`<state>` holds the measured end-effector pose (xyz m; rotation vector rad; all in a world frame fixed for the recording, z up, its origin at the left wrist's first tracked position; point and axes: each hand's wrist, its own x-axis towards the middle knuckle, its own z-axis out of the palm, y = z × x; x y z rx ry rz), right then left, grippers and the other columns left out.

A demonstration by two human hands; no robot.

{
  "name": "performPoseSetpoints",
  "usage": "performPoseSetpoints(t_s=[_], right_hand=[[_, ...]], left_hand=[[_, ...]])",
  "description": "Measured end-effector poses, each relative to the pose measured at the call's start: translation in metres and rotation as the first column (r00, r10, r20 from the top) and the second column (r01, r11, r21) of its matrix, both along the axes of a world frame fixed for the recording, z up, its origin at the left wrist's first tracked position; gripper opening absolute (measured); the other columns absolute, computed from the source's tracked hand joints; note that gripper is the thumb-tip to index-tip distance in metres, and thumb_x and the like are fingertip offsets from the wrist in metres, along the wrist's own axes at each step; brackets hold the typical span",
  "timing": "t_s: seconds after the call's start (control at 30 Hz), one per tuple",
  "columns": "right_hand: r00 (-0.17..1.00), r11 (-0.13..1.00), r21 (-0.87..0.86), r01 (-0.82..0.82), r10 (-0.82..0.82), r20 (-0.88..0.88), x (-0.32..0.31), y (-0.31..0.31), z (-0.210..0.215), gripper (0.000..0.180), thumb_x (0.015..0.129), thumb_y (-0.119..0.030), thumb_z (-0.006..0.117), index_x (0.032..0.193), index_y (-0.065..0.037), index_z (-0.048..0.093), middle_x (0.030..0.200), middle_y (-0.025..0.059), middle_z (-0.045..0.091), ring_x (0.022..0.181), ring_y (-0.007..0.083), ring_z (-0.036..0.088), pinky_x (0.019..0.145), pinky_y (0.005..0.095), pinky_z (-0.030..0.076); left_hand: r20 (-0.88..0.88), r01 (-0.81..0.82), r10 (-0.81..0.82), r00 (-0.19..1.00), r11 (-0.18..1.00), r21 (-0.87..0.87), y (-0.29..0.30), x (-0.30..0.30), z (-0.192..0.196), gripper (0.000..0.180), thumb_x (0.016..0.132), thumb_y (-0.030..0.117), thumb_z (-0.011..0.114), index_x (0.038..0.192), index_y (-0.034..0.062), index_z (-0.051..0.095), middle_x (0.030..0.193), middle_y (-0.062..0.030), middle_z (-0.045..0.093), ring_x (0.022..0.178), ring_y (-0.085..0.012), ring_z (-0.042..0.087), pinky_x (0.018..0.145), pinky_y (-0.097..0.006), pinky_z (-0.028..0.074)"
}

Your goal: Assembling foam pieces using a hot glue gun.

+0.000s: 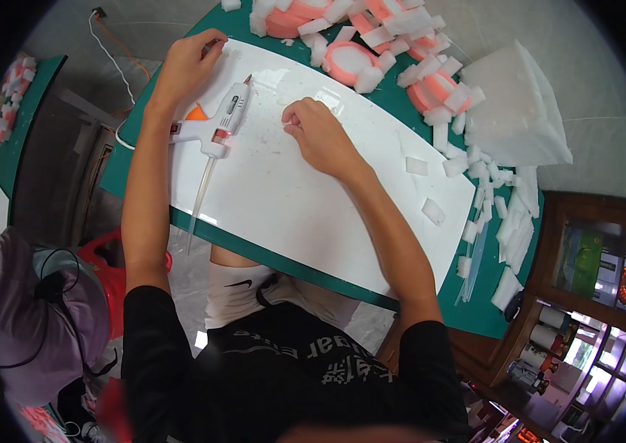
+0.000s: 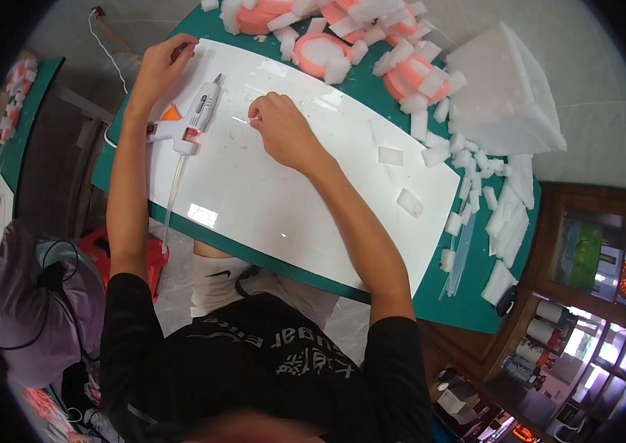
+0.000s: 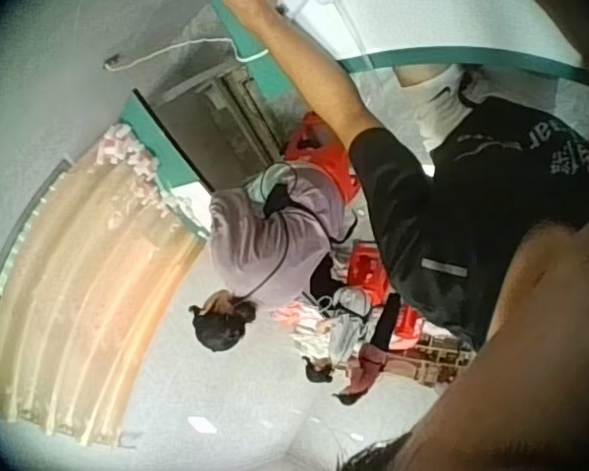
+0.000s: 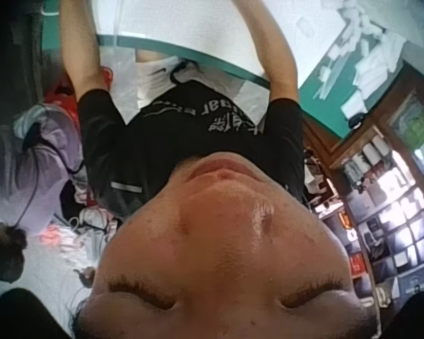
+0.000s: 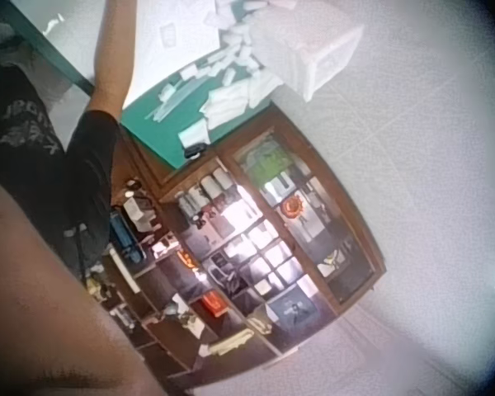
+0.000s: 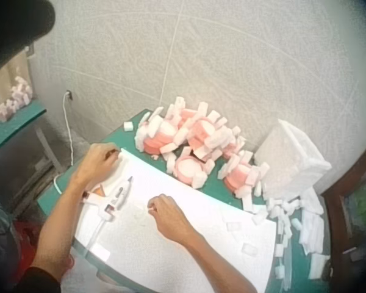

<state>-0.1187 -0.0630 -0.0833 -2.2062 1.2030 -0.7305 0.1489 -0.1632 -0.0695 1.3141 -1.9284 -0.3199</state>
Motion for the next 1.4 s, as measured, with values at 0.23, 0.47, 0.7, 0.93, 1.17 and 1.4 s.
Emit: performPoseSetpoints(t_s=[0.23,0.47,0.7,0.93,1.17,1.4], right_hand=[[1.0,0.99,-0.144,-0.005,0.008,0.017,0.009,0.004,-0.01,0.011,0.086,-0.004,0.063,0.095,-0.004,0.056,0.096,0.0144,0.054,0.094,0.0325,0.051,0.084,0.0401,0.043],[0.996,0.986,-0.142,0.088,-0.089,0.002,0.013,0.007,-0.011,0.01,0.087,-0.004,0.062,0.093,-0.005,0.055,0.095,0.0129,0.053,0.092,0.0315,0.051,0.08,0.0398,0.043],[0.995,0.979,-0.175,0.103,-0.102,0.015,0.018,0.006,-0.014,0.01,0.084,-0.006,0.063,0.089,-0.004,0.055,0.093,0.0137,0.052,0.089,0.0319,0.05,0.079,0.0409,0.043],[0.995,0.97,-0.222,0.101,-0.1,0.014,0.016,0.007,-0.016,0.008,0.087,-0.005,0.06,0.091,-0.005,0.053,0.093,0.0139,0.052,0.091,0.0321,0.05,0.078,0.0409,0.042],[0.996,0.979,-0.185,0.089,-0.093,-0.012,0.015,0.006,-0.013,0.009,0.085,-0.005,0.062,0.09,-0.004,0.056,0.094,0.0144,0.053,0.091,0.0324,0.051,0.08,0.0413,0.043],[1.0,0.988,-0.156,0.019,-0.022,-0.021,0.009,0.01,-0.008,0.011,0.085,-0.005,0.064,0.092,-0.003,0.056,0.095,0.0141,0.052,0.091,0.0316,0.05,0.081,0.0398,0.043]], left_hand=[[-0.018,0.001,-0.001,1.0,1.0,-0.014,-0.001,0.003,-0.004,0.018,0.094,0.014,0.061,0.106,0.0013,0.065,0.084,-0.0133,0.07,0.072,-0.0177,0.066,0.069,-0.03,0.051],[0.023,0.006,-0.005,1.0,1.0,-0.002,-0.007,0.003,-0.006,0.018,0.095,0.013,0.06,0.107,0.0007,0.065,0.085,-0.0133,0.071,0.076,-0.0173,0.069,0.071,-0.029,0.052],[0.041,-0.012,0.011,0.999,1.0,0.025,-0.003,0.004,-0.004,0.019,0.094,0.013,0.06,0.107,0.0007,0.065,0.086,-0.0135,0.071,0.077,-0.0174,0.07,0.071,-0.029,0.052],[-0.016,-0.005,0.005,1.0,1.0,-0.011,-0.002,0.002,-0.005,0.018,0.092,0.014,0.061,0.105,0.0031,0.066,0.088,-0.0168,0.069,0.074,-0.0274,0.067,0.069,-0.036,0.051],[0.003,0.002,-0.001,1.0,1.0,-0.021,-0.003,0.001,-0.003,0.017,0.092,0.016,0.061,0.103,0.0048,0.067,0.085,-0.0175,0.069,0.072,-0.0289,0.067,0.068,-0.037,0.051],[-0.005,0.006,-0.006,1.0,1.0,-0.002,0.0,-0.001,0.002,0.018,0.092,0.016,0.061,0.104,0.0038,0.068,0.088,-0.0167,0.07,0.074,-0.029,0.068,0.07,-0.036,0.052]])
